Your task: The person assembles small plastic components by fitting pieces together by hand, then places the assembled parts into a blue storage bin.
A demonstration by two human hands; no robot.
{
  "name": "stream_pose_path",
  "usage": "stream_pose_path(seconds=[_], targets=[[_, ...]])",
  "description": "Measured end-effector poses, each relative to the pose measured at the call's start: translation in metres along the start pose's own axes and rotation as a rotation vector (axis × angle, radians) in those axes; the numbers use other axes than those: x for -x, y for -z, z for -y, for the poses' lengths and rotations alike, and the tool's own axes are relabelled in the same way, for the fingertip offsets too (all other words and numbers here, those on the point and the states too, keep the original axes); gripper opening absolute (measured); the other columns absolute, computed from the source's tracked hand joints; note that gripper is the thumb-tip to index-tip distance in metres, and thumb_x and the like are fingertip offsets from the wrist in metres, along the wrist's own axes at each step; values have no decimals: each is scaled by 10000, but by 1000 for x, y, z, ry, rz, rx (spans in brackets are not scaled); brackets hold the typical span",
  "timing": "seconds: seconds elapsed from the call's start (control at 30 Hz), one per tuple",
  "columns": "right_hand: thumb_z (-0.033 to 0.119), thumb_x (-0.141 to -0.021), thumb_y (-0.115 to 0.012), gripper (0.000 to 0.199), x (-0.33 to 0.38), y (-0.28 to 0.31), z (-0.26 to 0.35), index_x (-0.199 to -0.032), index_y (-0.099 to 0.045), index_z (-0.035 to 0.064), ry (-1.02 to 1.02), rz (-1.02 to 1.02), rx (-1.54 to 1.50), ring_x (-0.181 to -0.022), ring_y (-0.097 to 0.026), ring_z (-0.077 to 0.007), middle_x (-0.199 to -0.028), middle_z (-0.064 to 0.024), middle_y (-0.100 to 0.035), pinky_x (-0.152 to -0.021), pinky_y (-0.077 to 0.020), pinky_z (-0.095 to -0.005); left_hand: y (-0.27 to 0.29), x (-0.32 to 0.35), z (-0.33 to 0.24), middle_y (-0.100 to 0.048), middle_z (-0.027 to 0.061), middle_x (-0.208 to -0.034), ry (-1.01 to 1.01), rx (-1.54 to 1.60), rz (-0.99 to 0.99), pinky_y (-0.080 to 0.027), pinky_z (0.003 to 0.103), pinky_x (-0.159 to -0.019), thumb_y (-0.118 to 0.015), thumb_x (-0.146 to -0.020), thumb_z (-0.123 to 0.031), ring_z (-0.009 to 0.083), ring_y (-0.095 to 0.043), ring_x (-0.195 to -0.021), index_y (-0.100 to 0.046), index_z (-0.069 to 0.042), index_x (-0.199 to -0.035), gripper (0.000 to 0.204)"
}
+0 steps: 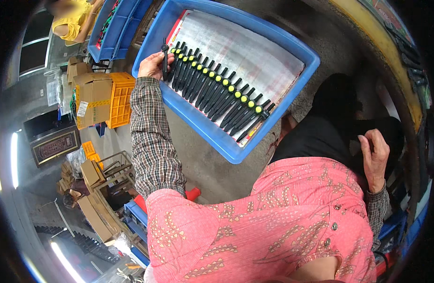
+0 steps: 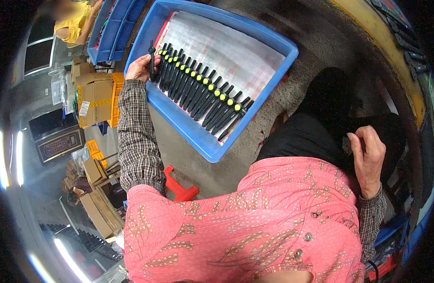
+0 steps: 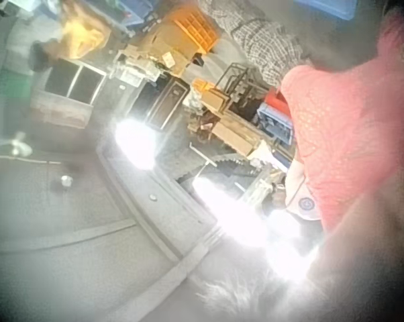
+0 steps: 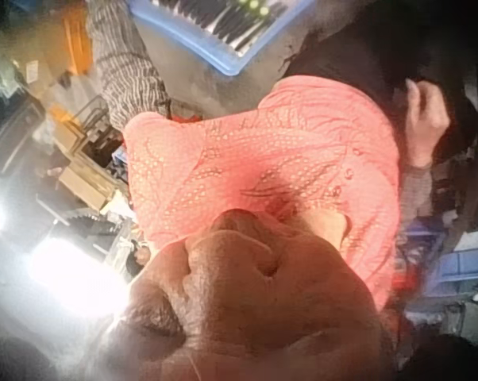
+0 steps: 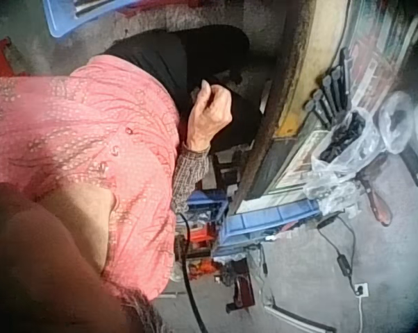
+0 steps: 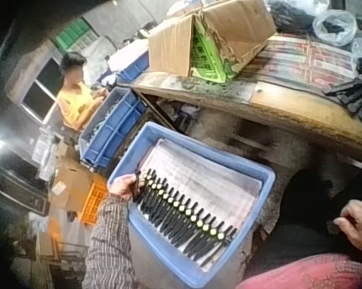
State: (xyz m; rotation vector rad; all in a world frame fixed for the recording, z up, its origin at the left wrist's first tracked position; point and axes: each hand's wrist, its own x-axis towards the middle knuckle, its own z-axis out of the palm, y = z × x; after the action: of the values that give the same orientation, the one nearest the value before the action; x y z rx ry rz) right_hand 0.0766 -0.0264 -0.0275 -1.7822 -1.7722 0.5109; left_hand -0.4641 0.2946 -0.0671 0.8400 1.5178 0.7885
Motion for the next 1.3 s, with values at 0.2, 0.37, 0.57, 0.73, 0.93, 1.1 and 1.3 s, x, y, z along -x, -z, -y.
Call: stream_pose_path(seconds=[0.2, 0.37, 0.57, 0.73, 0.93, 1.1, 1.3], targets=[[54, -846, -627, 146, -1, 0, 2, -800, -506, -13, -9, 9, 6, -550, -452, -171, -681, -89, -468, -501, -363, -283, -11, 9, 1, -638, 217, -967, -14, 76, 17, -568, 388, -636, -514, -922, -74, 259, -665, -776, -483, 62, -1088, 218], [36, -842, -617, 139, 1, -2, 1, -798, -495, -14, -23, -4, -3, -559, -441, -183, -682, -95, -453, -511, -354, -292, -26, 20, 1, -637, 190, -996, -5, 79, -4, -561, 386, -693, -535, -919, -97, 251, -655, -830, -506, 16, -1077, 196], [49, -846, -618, 147, -1, -4, 3, -798, -495, -15, -19, 1, -7, -559, -439, -183, -681, -92, -451, -511, -353, -290, -16, 16, 7, -644, 187, -908, -65, 73, 0, -555, 346, -592, -496, -936, -98, 221, -640, -723, -514, 59, -1059, 200], [71, -851, -626, 161, -2, -4, 3, -798, -502, -16, 11, 5, 13, -547, -446, -170, -676, -86, -457, -498, -359, -283, -13, 13, 9, -642, 182, -935, -63, 140, 50, -529, 306, -573, -466, -948, -88, 196, -624, -713, -515, 66, -1073, 204], [60, -845, -629, 157, -2, -4, 4, -796, -502, -19, -23, 15, 9, -550, -451, -172, -676, -91, -459, -501, -363, -288, -15, 13, 8, -637, 184, -960, -57, 114, 20, -526, 303, -593, -468, -948, -83, 192, -624, -744, -501, 67, -1097, 213], [59, -845, -628, 152, -2, -4, 4, -797, -504, -16, 0, 10, 10, -551, -453, -171, -679, -91, -465, -502, -364, -285, -15, 13, 9, -636, 181, -960, -46, 151, 35, -524, 301, -594, -478, -945, -82, 191, -623, -748, -501, 68, -1094, 212], [63, -847, -628, 146, -2, -4, 2, -804, -510, -12, 4, 17, 23, -557, -462, -170, -687, -87, -475, -507, -373, -283, -14, 11, 9, -622, 182, -1005, -32, 131, 16, -521, 318, -631, -451, -955, -81, 207, -617, -782, -497, 53, -1114, 213]])
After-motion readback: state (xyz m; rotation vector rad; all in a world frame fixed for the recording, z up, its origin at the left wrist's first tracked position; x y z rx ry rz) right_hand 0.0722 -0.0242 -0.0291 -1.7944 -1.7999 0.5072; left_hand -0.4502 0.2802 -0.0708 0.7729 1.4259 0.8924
